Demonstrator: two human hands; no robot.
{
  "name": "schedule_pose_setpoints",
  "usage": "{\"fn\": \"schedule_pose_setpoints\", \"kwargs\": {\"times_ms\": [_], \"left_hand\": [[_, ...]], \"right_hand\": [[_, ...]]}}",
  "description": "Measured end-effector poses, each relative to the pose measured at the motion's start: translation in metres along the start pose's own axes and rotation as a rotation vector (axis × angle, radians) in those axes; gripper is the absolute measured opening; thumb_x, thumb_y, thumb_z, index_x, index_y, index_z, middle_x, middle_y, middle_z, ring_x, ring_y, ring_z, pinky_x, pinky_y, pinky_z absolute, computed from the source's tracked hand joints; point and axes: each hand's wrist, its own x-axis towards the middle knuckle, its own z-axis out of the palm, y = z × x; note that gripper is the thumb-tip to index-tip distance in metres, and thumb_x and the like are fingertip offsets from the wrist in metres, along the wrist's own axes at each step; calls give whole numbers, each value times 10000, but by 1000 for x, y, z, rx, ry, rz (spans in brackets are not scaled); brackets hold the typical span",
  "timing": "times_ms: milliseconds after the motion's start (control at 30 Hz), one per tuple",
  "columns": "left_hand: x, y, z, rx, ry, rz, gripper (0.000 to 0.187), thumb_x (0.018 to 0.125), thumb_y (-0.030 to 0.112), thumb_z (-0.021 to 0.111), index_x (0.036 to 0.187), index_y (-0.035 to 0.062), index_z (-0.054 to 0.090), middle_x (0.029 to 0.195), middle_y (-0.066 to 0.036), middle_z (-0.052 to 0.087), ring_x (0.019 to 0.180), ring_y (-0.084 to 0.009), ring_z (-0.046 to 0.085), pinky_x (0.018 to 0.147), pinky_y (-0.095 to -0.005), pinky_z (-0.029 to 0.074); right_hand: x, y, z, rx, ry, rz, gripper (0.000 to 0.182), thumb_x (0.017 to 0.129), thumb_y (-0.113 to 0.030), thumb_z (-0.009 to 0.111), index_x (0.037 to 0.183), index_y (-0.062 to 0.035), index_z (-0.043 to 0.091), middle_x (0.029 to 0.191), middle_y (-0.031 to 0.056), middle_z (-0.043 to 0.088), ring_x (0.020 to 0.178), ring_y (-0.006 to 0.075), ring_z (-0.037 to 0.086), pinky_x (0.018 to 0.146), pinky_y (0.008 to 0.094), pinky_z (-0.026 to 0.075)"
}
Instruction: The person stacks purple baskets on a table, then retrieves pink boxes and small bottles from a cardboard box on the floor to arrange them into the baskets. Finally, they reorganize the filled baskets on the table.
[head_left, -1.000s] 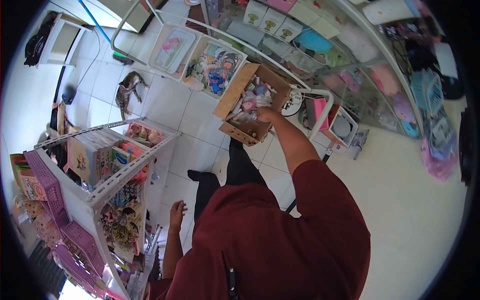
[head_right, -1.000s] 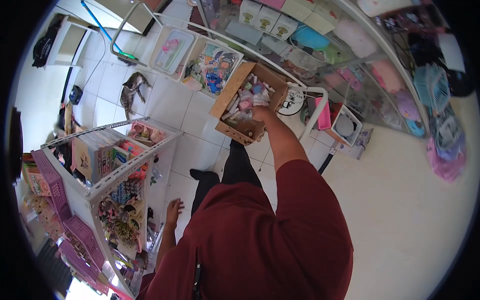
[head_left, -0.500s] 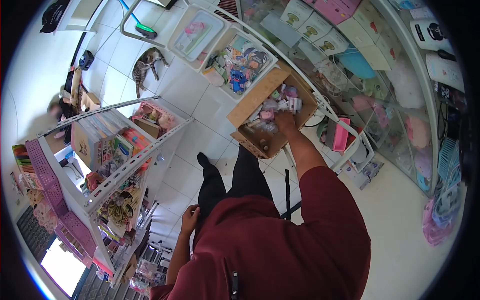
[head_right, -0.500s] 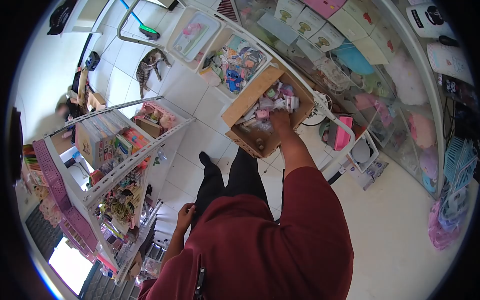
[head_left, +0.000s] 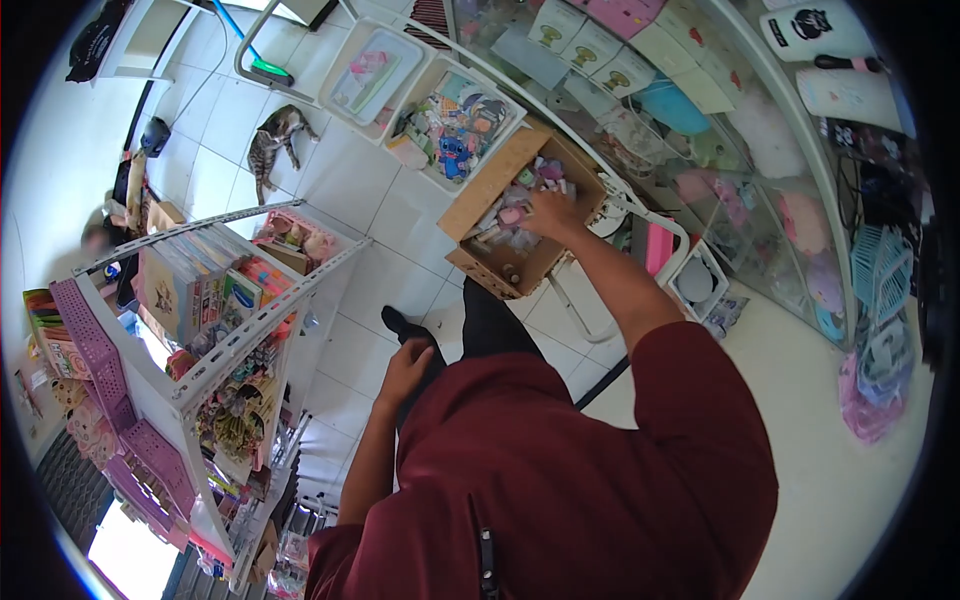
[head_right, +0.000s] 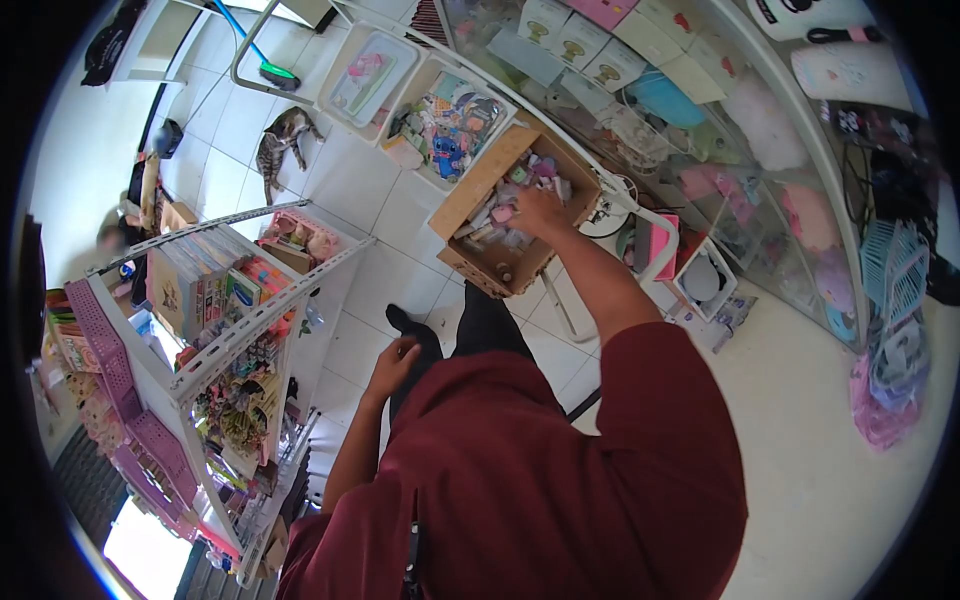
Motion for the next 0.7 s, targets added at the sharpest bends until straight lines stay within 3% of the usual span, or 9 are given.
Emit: {"fn": "schedule_pose_setpoints", "kwargs": {"times_ms": [133,233,300,367,467,533,600,667,700], "left_hand": [[42,50,19,-35,107,278,631,902,272,799,1392,-27,537,1250,-166,686,1137,-299,675,994,-388,518],[41,99,23,-194,194,402,690,863,245,835,1417,-16,517,1258,-131,680,1104,-270,672,977,-377,520],[49,80,16,-346,73,339,651,864,229,831,1392,-9,535,1226,-107,681,1077,-234,663,959,-355,517],[37,64,-1,-423,-22,225,436,873,166,810,1227,16,602,1062,-35,667,958,-134,622,867,-292,502],[11,33,-23,-298,91,150,307,879,118,781,1113,75,587,971,0,640,876,-100,605,766,-263,492],[-12,20,-34,-308,162,109,285,879,110,777,1088,82,585,948,-1,636,847,-98,597,742,-264,486],[-26,13,-39,-317,236,72,265,878,103,772,1063,89,583,924,-2,631,818,-95,589,717,-264,480],[-41,5,-39,-479,286,23,264,875,100,773,1062,86,586,924,-17,637,822,-105,598,723,-274,490],[-47,2,-39,-492,299,-1,268,873,93,772,1063,82,584,927,-24,643,826,-111,605,731,-273,494]], "right_hand": [[-32,-84,-34,461,-96,-135,498,695,-368,835,997,6,704,888,213,727,853,346,728,773,442,567],[-74,-153,-39,654,-184,-241,489,738,-356,843,1026,13,703,941,191,751,887,279,746,771,389,577],[-76,-170,-33,699,-214,-295,461,765,-334,836,1036,14,703,961,179,759,903,263,749,773,379,579],[-69,-172,-34,1182,-677,-336,394,817,-288,803,1052,11,702,963,151,767,858,232,752,734,347,584],[-7,-111,-9,864,-921,-150,340,835,-285,792,1006,-2,711,907,122,760,739,206,731,673,312,574],[29,-64,37,277,-961,-89,328,838,-314,783,963,-16,723,867,117,753,641,183,704,615,288,560],[29,-28,93,268,-789,62,347,857,-328,745,972,0,736,913,155,758,739,228,726,687,345,579],[7,-13,130,349,-575,-37,381,881,-306,694,1090,9,733,1074,204,754,953,300,736,850,417,575],[-1,-16,140,347,-584,-52,381,881,-306,694,1090,9,733,1074,204,754,953,300,736,850,417,575]]}}
